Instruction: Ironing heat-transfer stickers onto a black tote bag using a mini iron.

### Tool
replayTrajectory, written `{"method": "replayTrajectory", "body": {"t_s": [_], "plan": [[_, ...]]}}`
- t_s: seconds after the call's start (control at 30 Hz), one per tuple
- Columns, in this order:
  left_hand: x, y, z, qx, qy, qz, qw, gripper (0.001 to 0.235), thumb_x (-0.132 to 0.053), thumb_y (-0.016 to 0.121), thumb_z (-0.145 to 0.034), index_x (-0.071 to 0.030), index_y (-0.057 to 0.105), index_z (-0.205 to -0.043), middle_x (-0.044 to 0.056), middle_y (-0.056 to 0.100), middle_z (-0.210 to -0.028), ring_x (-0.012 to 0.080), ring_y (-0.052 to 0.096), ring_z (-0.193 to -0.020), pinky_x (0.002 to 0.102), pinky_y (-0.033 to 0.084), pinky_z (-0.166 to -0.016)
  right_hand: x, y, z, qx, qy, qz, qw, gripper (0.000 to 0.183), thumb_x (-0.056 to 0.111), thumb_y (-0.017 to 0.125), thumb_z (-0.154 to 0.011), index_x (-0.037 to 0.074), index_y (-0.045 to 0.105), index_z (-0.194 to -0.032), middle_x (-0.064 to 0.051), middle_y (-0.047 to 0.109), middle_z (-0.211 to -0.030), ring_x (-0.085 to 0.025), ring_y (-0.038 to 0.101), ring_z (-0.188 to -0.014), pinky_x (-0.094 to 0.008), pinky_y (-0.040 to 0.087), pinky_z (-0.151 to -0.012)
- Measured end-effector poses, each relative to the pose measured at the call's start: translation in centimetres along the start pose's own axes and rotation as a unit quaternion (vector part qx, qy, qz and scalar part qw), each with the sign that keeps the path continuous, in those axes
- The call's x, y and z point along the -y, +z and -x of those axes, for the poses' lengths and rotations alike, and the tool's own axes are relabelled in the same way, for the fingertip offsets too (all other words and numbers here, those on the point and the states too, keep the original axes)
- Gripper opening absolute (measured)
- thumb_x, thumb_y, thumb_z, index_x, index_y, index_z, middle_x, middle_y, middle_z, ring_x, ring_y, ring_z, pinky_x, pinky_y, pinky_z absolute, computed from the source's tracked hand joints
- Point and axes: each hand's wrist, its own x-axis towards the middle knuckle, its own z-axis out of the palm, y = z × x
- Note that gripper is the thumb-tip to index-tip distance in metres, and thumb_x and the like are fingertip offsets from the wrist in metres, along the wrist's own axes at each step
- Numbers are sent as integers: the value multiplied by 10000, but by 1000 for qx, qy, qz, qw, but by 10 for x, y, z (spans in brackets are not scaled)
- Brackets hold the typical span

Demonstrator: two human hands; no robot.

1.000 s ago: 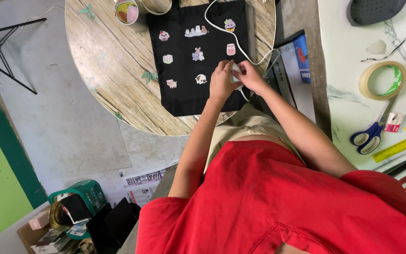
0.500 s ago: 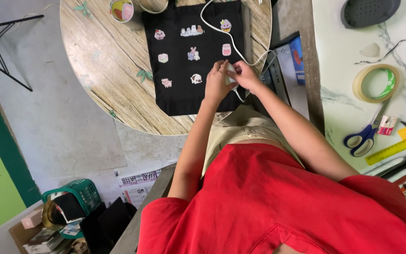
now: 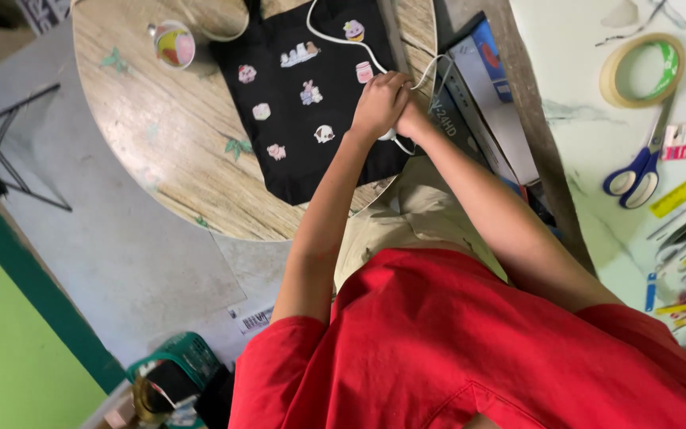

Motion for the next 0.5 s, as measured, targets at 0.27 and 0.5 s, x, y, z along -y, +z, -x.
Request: {"method": "replayTrajectory", "body": {"t_s": [0.27, 0.5], "plan": [[12, 6, -12, 168, -43, 3, 985, 467, -470, 444, -1026, -132, 762, -1083, 154, 759, -954, 367, 703, -910, 449, 532, -832, 36, -10, 38, -66, 35, -68, 995, 363, 296, 696, -987, 62, 655, -1262, -169, 698, -1229, -296, 660, -1134, -415, 521, -912], [11, -5, -13, 194, -97, 78, 973, 420, -430, 446, -993, -163, 765, -1050, 100, 770, -920, 311, 729, -860, 400, 539, -774, 45, -18, 50, -34, 42, -127, 990, 344, 254, 733, -894, 70, 686, -1181, -136, 736, -1132, -290, 704, -1044, -403, 543, -855]]}}
